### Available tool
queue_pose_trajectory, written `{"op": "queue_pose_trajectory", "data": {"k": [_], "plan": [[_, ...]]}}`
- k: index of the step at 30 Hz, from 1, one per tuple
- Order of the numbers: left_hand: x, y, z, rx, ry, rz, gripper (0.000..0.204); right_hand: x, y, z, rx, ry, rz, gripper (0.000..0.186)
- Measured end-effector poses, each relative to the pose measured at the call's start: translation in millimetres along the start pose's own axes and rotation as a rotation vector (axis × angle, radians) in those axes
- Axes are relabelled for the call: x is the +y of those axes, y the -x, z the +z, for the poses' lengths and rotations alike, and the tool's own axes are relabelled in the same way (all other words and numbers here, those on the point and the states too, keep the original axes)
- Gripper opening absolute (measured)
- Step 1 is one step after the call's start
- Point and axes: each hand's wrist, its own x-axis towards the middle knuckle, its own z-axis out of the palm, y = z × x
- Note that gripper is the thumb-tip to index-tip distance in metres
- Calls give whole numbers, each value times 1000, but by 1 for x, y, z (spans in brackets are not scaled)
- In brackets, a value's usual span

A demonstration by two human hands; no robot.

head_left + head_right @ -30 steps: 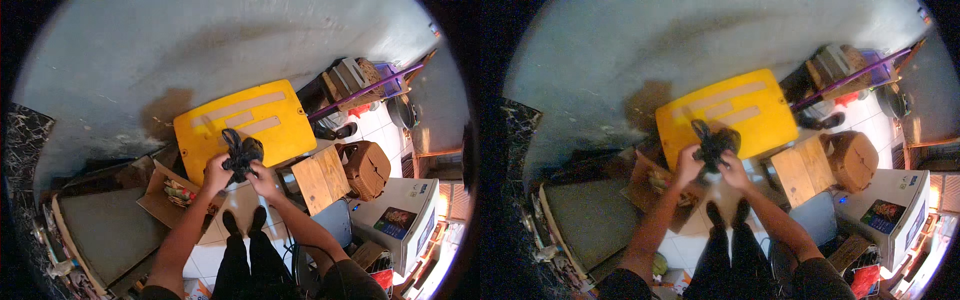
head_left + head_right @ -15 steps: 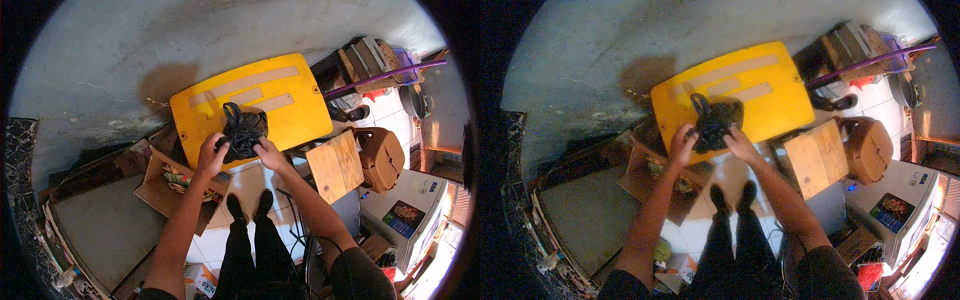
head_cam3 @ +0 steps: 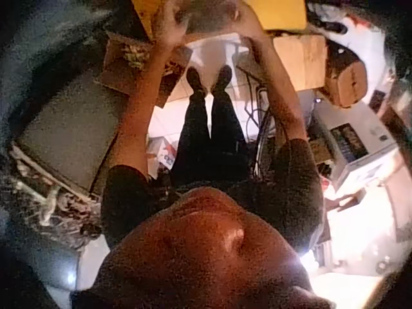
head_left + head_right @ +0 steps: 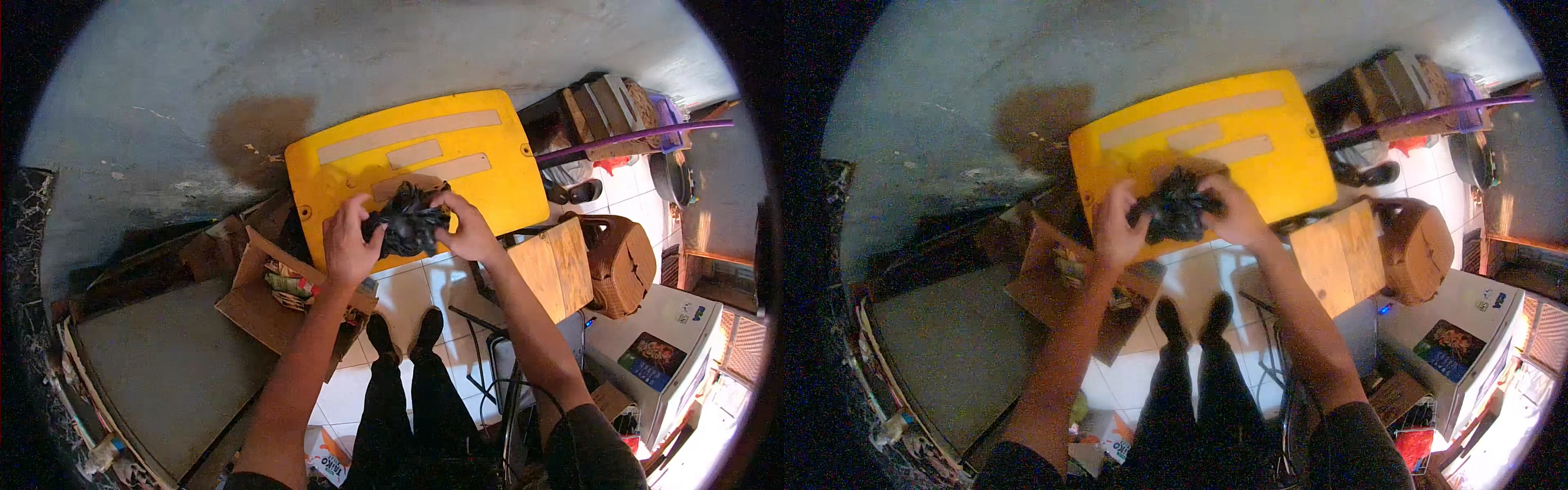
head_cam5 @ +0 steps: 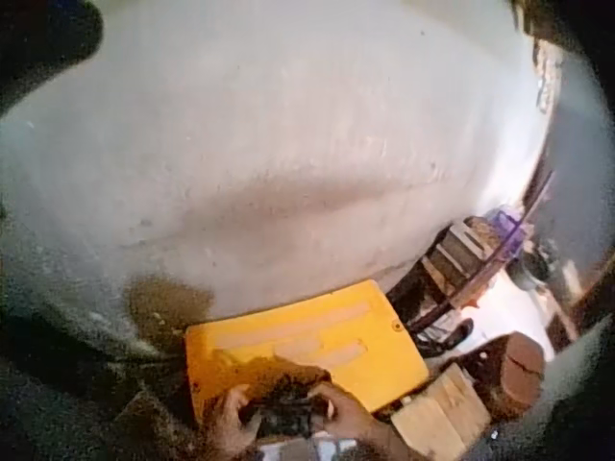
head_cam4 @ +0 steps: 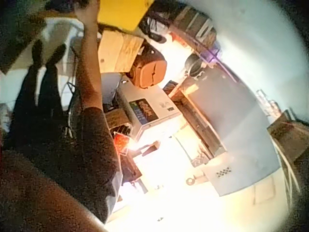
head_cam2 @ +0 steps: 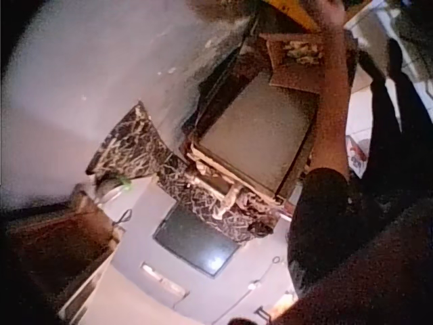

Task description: Moving a chair and tray of glasses, then unpacking and placing bottled drinks onto a storage shelf.

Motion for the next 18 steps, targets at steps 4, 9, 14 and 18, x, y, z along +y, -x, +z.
{"op": "queue_pose_trajectory", "data": {"k": [4, 9, 14, 18], "plan": [[12, 20, 0, 258, 209, -27, 22, -22, -9, -9, -162, -228, 136, 36], [19, 26, 28, 67, 30, 145, 24, -20, -10, -1, -182, 64, -36, 21], [17, 30, 39, -19, 81, 75, 24, -20, -7, -3, -118, -17, 35, 22], [16, 22, 28, 54, 181, 9, 12, -43, -8, -12, 36, 46, -257, 29]]}}
